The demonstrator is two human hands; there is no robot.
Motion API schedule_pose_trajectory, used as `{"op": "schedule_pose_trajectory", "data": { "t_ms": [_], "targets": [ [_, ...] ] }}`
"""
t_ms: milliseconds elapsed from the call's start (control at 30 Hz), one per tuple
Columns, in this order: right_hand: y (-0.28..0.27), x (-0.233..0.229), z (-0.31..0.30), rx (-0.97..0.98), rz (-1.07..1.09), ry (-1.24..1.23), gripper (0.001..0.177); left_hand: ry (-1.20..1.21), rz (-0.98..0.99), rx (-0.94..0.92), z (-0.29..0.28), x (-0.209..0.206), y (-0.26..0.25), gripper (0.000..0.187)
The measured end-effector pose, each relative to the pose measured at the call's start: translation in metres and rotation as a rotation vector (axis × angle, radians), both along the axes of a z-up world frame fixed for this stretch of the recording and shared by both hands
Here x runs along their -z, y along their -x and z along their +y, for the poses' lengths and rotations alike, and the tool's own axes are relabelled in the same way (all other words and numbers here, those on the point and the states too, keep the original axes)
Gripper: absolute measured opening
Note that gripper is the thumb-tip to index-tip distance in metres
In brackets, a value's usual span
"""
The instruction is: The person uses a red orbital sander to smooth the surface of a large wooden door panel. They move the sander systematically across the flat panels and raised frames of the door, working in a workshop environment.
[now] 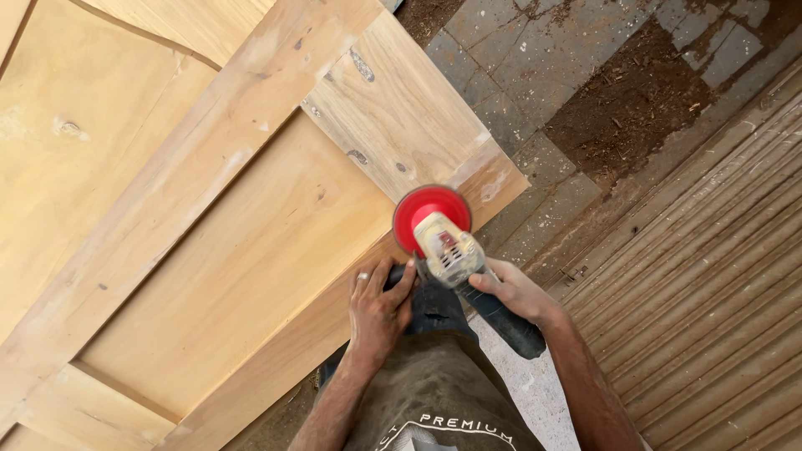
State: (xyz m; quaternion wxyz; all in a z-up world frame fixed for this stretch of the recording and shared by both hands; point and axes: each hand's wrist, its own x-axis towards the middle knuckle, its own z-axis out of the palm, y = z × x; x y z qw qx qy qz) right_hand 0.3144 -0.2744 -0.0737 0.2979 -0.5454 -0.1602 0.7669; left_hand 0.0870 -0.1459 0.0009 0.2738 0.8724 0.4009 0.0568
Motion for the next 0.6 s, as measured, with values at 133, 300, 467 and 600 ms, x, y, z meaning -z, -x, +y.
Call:
{"op": "schedule_pose_trajectory", "data": {
  "t_ms": [133, 300, 467, 600],
  "targets": [
    [-0.028, -0.002, 0.016, 0.348, 0.058, 0.055, 0.071, -0.056, -0.028, 0.167, 0.061, 0.019, -0.067, 0.047],
    [-0.015, -0.014, 0.059, 0.633, 0.120, -0.041, 0.076, -0.102, -0.077, 0.316, 0.129, 0.011, -0.109, 0.040],
    [-0.001, -0.013, 0.075, 0.627, 0.150, 0.001, 0.074, -0.025, 0.018, 0.328, 0.152, -0.002, -0.103, 0.034],
    [0.007, -0.013, 0.073, 0.612, 0.197, -0.008, 0.074, 0.024, 0.012, 0.278, 0.144, -0.007, -0.090, 0.031]
  ]
}}
